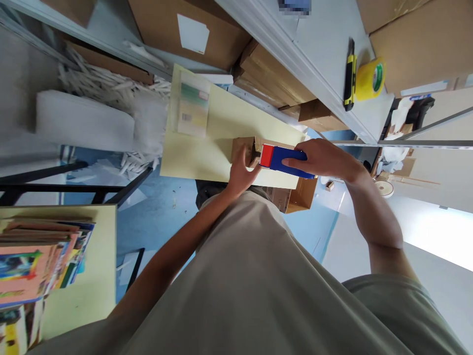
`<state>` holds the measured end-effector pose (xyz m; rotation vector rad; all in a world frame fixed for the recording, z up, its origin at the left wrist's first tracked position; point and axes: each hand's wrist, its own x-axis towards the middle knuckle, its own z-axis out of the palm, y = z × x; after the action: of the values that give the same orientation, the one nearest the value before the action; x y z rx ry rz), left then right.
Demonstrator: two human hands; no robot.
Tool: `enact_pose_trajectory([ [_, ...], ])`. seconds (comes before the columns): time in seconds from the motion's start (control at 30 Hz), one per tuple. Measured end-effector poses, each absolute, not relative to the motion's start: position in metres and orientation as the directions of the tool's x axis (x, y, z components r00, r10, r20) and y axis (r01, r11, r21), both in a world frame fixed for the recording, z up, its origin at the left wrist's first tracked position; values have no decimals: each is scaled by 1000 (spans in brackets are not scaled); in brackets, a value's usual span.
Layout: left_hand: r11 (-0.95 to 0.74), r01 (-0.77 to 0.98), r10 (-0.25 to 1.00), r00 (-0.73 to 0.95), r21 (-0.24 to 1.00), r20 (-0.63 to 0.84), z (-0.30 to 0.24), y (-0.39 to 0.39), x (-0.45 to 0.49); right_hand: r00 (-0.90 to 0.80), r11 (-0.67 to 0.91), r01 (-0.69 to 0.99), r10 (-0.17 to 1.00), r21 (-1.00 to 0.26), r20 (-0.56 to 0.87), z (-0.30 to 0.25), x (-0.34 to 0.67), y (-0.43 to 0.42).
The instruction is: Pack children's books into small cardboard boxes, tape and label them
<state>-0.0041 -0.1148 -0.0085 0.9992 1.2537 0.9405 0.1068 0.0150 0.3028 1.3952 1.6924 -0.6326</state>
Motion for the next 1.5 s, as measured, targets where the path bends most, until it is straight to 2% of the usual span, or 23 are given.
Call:
enact_pose_trajectory([
  [0.1, 307, 74, 945, 94, 949, -313, -16, -118, 10, -48, 267, 956, 545, 119, -837, 301, 106, 14],
  [0.23, 309, 88, 942, 113, 947, -317, -35, -121, 20, -70, 260, 962, 530, 83, -845, 299, 106, 12],
  [0.37, 260, 128, 951, 138, 957, -277, -42, -122, 25, -66, 279, 955, 532, 101, -844, 297, 106, 8],
  [0.53, 191, 85, 967, 152, 978, -202, -44, -119, 28, -80, 296, 950, 540, 100, -838, 294, 109, 2],
  [0.87, 309, 120, 943, 92, 943, -320, -36, -100, 32, -69, 246, 965, 574, 92, -816, 282, 122, 26],
  [1.0, 245, 107, 965, 68, 964, -253, -19, -75, 35, -62, 225, 969, 621, 103, -781, 279, 134, 43],
  [1.17, -53, 138, 964, 267, 989, 14, -8, -38, 25, -43, 189, 978, 605, 91, -795, 288, 145, 39],
  [1.3, -128, 185, 896, 443, 974, 34, -15, -18, 9, -28, 177, 980, 582, 93, -812, 293, 156, 22],
  [1.5, -203, 205, 831, 553, 958, 58, -17, -8, -7, 5, 103, 992, 553, 75, -833, 284, 187, 12],
])
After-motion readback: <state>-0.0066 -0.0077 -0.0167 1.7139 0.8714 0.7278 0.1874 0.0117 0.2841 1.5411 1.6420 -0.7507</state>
